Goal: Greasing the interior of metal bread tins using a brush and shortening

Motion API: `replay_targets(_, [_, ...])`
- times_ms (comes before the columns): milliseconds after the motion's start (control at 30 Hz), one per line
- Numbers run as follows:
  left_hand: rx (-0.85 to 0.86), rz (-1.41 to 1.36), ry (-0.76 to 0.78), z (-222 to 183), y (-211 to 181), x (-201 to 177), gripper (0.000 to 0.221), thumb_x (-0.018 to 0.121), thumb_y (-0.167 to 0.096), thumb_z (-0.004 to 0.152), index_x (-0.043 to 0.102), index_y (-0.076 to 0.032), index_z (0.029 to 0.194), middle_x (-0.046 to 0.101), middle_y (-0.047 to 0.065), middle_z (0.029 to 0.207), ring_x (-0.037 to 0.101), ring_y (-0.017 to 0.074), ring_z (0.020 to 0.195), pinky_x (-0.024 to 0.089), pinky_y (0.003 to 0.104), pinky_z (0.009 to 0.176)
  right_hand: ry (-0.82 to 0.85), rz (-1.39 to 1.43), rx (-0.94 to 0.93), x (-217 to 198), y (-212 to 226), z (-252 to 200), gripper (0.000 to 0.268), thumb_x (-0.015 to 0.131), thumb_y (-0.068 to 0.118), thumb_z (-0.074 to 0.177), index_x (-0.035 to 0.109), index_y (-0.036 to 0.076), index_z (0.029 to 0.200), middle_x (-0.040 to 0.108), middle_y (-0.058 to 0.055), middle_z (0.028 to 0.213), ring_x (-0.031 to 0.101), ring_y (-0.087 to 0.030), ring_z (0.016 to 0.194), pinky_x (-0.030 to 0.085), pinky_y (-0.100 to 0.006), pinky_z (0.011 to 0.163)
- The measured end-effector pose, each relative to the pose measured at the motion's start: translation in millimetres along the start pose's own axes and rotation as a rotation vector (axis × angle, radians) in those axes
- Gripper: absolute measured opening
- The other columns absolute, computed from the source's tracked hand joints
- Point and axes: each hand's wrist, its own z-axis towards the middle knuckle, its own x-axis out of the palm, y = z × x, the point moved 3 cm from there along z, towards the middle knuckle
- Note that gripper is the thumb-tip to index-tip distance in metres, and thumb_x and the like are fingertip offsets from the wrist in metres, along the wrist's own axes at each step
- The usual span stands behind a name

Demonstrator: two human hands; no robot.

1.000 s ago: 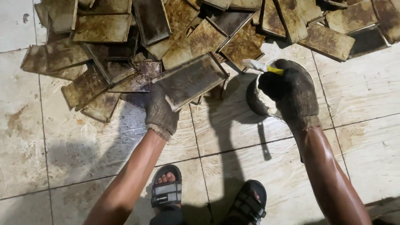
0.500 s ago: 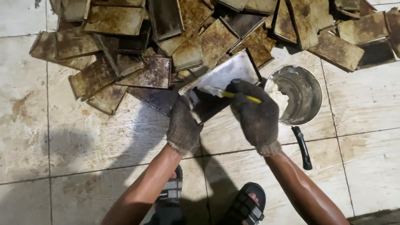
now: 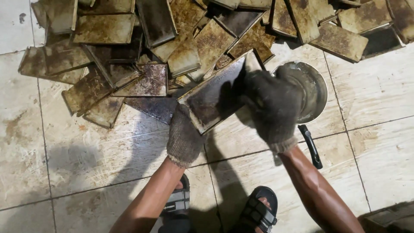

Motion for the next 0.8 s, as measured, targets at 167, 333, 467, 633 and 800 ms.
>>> replay_targets(167, [-0.015,-0.028,0.044,2.8,-1.2,-1.4,0.043,0.049,-0.035,0.108,0.058,-0.009,0.141,0.065,0.007,0.139,0.062,0.0241,0.127,0.046,0.044,0.111,0.188,0.07,-0.198,4.3,71.0,-1.8,0.029,0.086,0.031,0.073,0.073,0.015,0.093,0.076,-0.01,0.093,0.07,-0.044,0.086,0.058,-0.054,0.074])
replay_targets(333, [-0.009,-0.072,0.102,1.7,-6.6,-4.3,0.044,0.053,-0.033,0.107,0.057,-0.009,0.144,0.063,0.008,0.143,0.059,0.0239,0.133,0.04,0.045,0.118,0.285,0.417,-0.184,6.8,65.5,-2.4,0.027,0.055,0.038,0.101,0.062,0.016,0.087,0.066,-0.005,0.082,0.067,-0.039,0.082,0.056,-0.047,0.067])
replay_targets(467, [0.019,-0.093,0.133,-1.7,-16.5,-0.1,0.045,0.055,-0.031,0.106,0.056,-0.009,0.146,0.061,0.008,0.145,0.057,0.0238,0.136,0.037,0.046,0.122,0.134,0.257,-0.004,0.1,18.3,9.1,0.016,0.078,0.025,0.089,0.073,0.017,0.102,0.07,-0.01,0.083,0.069,-0.041,0.079,0.059,-0.046,0.07])
replay_targets(633, [0.489,1.764,-0.124,2.0,-22.2,-20.5,0.046,0.065,-0.005,0.084,0.046,-0.002,0.126,0.056,0.013,0.124,0.053,0.0233,0.112,0.044,0.037,0.101,0.038,-0.271,-0.122,24.2,0.5,3.0,0.013,0.081,0.03,0.091,0.072,0.022,0.094,0.069,-0.007,0.083,0.071,-0.034,0.076,0.06,-0.043,0.086])
replay_targets(800, [0.358,1.211,-0.073,2.6,-20.3,-12.8,0.042,0.06,-0.015,0.092,0.05,-0.004,0.131,0.059,0.013,0.129,0.056,0.0257,0.116,0.043,0.041,0.106,0.319,0.221,-0.151,13.1,61.1,-9.2,0.023,0.075,0.04,0.083,0.069,0.018,0.087,0.072,-0.006,0.088,0.069,-0.041,0.091,0.059,-0.046,0.071])
